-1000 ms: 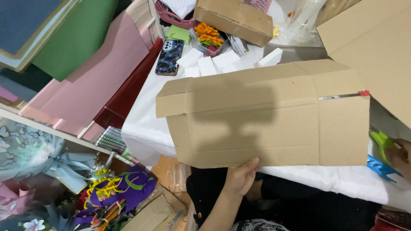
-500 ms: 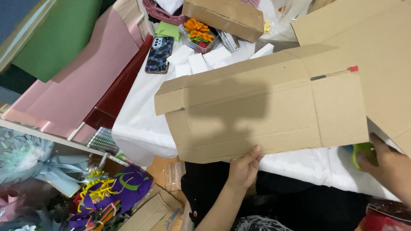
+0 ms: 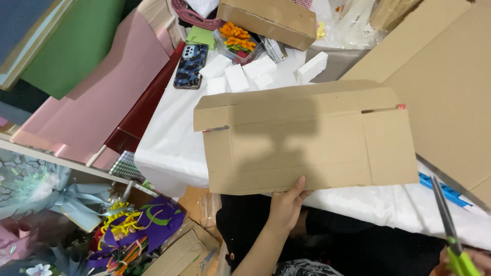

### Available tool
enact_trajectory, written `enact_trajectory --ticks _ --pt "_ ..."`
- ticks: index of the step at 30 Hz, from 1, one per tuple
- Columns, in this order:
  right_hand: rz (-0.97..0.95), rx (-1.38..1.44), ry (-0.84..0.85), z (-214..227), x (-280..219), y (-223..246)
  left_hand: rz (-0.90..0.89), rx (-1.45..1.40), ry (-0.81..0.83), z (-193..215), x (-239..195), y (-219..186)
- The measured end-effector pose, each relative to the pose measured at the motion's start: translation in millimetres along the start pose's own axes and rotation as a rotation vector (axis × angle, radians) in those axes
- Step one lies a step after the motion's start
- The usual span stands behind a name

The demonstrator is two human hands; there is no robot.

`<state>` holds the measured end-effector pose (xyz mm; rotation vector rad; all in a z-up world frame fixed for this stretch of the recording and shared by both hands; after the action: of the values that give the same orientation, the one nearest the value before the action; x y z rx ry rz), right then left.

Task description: The person uses a utility knife and scissors to cut and trim a flat cardboard sheet, then folds it into a small rectangular box. They place a white foam block inside the box to test the fit. The workspace contains craft supplies and tools.

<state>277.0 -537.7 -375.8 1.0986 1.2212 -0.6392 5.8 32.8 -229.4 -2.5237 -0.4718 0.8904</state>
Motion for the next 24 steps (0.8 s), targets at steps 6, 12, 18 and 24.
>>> enact_trajectory --ticks 6,12,18,24 --pt "0.217 0.136 -0.008 -82 63 -192 0.081 0.067 -0.207 -6 -38 -8" --pt "0.435 0.273 -0.019 -289 -5 -292 0.176 0.105 -0.260 10 -58 13" --pt "0.725 0.487 0.087 -426 -182 -168 0.173 0.109 -0.278 48 -50 46" --pt "0.527 0.004 0.047 -445 -185 -131 0.186 0.153 -0.285 49 -56 41"
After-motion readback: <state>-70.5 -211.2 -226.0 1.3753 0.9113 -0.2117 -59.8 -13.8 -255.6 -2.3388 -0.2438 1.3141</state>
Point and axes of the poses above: each hand's wrist, its own x-axis towards the middle knuckle, its own z-axis out of the back of the hand, y = z × x, the point moved 10 cm from there along x, towards the middle knuckle, and after that the axes turned 14 degrees about -y, right-handed, at the moved point
